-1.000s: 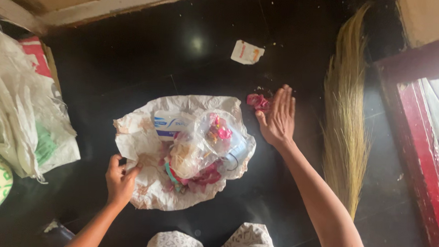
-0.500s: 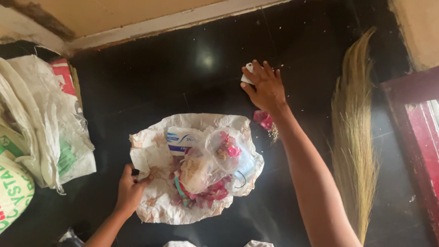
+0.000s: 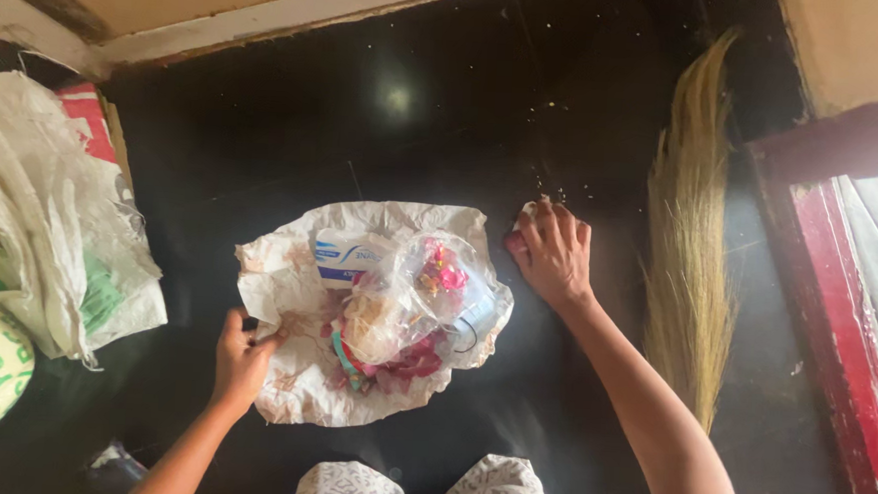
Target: The person sweeps scattered debris, including onion peels and packaging waste, into a white paper bag using a traditional broom. They then pick up the bag and continue sweeping the remaining small particles from the dark tiled floor.
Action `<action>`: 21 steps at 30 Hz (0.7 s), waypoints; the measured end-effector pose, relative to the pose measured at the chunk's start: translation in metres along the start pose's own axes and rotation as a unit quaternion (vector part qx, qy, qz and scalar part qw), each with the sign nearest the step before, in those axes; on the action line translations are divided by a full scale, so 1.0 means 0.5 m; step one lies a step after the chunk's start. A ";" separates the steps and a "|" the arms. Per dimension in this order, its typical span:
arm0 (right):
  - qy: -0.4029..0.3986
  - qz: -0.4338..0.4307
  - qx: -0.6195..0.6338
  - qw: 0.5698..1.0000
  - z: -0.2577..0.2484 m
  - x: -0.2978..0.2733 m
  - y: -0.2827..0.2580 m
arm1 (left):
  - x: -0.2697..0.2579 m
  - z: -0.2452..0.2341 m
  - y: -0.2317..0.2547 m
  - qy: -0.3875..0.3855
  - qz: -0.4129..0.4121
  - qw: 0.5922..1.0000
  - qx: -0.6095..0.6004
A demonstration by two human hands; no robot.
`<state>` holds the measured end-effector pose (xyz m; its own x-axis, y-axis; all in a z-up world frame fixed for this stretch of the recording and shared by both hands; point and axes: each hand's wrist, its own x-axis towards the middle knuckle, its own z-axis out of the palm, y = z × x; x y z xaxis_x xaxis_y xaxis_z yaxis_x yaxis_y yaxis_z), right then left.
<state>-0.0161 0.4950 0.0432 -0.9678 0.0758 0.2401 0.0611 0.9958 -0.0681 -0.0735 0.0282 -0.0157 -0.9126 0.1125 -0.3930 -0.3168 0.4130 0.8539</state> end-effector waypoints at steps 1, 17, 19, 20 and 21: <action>0.003 0.024 0.003 1.000 0.007 -0.012 0.001 | -0.003 -0.001 0.002 0.007 0.008 1.000 0.020; -0.074 0.175 0.102 0.976 0.084 -0.019 0.064 | -0.003 0.020 -0.031 0.019 0.048 0.994 0.100; -0.067 0.207 0.143 0.966 0.035 -0.003 0.049 | -0.006 0.029 -0.029 0.004 -0.003 0.988 0.153; -0.082 0.124 0.074 0.986 0.007 0.007 0.032 | -0.009 0.032 -0.028 -0.009 0.014 0.990 0.140; -0.095 0.040 0.003 0.995 -0.017 0.016 0.005 | -0.011 0.036 -0.026 -0.023 0.030 0.991 0.127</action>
<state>-0.0219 0.4985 0.0531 -0.9886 0.1435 0.0463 0.1392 0.9866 -0.0853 -0.0594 0.0385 -0.0310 -0.9137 0.1822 -0.3634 -0.1812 0.6178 0.7652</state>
